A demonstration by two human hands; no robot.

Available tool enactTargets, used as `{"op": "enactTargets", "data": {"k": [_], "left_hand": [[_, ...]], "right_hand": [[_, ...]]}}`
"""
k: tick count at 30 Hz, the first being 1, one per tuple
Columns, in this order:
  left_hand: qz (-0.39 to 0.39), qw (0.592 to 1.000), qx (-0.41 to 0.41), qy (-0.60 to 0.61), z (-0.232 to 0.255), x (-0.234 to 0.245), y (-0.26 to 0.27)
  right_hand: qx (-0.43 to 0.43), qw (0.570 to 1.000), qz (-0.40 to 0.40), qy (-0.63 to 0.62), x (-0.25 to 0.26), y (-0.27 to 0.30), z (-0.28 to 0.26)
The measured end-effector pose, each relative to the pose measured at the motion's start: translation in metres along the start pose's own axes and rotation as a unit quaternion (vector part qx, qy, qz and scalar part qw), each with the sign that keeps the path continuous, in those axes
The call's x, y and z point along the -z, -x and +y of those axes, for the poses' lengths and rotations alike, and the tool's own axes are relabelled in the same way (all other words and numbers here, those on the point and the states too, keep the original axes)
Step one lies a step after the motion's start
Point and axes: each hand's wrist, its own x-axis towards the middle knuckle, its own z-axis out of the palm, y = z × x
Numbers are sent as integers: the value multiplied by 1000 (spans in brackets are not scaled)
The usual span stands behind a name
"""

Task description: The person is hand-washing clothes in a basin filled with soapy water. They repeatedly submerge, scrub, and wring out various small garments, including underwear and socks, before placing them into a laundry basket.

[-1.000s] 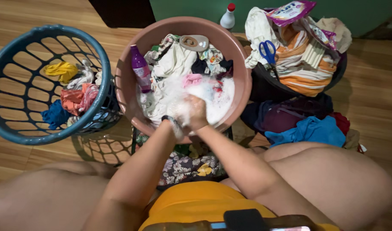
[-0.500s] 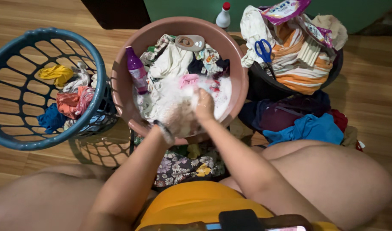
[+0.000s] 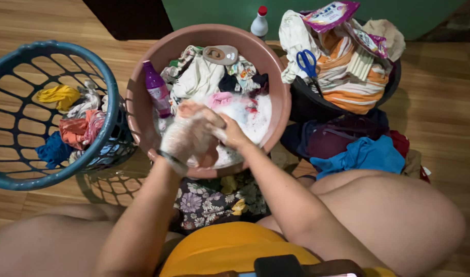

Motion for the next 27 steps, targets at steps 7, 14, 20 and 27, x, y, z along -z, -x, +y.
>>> {"op": "enactTargets", "data": {"k": [7,14,20,27], "left_hand": [[144,952,-110,-248,-6,3,12],[50,930,-154,-330,18,83,-83],[22,916,-100,-388,27,110,-109],[33,920,-140,-365,31,122,-111]], "right_hand": [[-74,954,-78,-282,38,9,-21],[1,951,150,-271,-83,1,-13],[120,962,245,-1,-52,-8,24],[179,957,210,89,-82,18,37]]}}
